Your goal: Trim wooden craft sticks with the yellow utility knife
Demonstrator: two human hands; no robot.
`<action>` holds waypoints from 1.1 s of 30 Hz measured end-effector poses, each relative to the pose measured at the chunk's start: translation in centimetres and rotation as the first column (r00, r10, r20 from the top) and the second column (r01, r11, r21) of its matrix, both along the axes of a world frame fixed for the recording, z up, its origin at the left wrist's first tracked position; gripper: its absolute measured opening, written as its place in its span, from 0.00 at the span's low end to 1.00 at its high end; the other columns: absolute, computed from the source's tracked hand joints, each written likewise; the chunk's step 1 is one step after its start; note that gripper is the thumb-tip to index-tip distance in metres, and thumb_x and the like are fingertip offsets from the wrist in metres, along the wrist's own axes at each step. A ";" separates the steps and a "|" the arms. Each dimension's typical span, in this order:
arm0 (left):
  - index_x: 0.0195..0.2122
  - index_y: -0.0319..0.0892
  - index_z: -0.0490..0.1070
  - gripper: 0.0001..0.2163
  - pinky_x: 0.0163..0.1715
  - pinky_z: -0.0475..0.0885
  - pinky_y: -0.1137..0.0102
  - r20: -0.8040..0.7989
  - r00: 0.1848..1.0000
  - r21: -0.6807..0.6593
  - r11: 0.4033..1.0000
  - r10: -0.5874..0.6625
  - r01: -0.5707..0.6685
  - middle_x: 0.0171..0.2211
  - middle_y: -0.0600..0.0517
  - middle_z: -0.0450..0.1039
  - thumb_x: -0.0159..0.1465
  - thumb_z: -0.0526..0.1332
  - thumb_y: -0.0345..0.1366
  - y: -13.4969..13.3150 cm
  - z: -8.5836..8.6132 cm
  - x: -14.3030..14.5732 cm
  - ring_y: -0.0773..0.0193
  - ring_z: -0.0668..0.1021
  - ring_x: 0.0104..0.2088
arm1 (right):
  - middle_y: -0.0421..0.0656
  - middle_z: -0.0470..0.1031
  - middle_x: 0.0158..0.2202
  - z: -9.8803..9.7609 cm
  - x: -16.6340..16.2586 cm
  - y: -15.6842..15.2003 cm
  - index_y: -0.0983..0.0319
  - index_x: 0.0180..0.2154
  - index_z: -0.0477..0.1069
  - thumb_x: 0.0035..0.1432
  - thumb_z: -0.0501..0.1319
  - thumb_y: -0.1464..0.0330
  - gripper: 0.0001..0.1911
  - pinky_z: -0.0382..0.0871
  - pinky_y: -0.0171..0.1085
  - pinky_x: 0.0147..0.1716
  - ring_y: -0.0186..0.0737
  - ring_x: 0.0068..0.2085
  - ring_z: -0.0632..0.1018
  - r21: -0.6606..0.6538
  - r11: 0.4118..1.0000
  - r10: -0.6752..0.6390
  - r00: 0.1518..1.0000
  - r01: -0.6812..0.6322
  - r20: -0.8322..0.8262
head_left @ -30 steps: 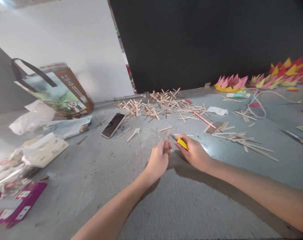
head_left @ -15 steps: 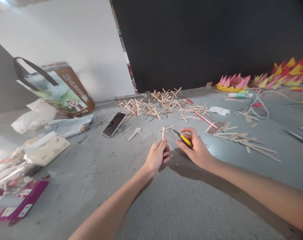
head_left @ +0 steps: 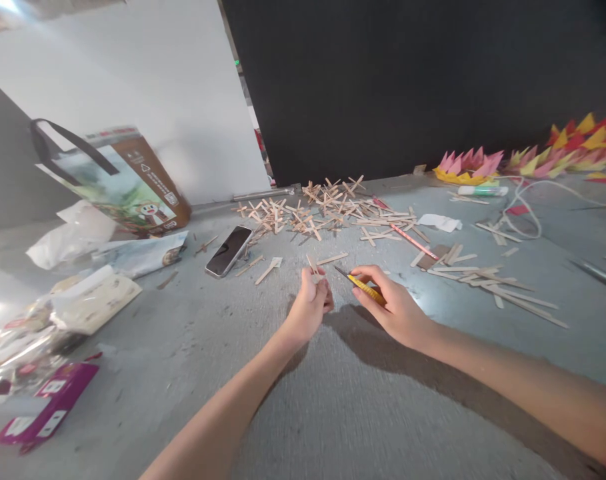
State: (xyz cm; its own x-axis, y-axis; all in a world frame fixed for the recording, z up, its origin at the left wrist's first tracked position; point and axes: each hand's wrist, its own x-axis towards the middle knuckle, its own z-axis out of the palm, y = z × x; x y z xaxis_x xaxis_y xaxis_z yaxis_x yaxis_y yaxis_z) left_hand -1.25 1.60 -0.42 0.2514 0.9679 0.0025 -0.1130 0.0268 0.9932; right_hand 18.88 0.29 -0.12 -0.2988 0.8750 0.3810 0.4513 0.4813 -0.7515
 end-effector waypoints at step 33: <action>0.39 0.44 0.62 0.12 0.28 0.57 0.72 -0.639 0.753 0.341 0.935 0.155 0.097 0.24 0.59 0.61 0.77 0.44 0.41 -0.7 0.6 -1.5 0.68 0.62 0.22 | 0.40 0.74 0.31 0.1 -0.3 -1.1 0.61 0.68 0.69 0.76 0.52 0.63 0.24 0.65 0.32 0.26 0.33 0.24 0.64 0.090 0.996 0.018 1.000 -0.019 0.012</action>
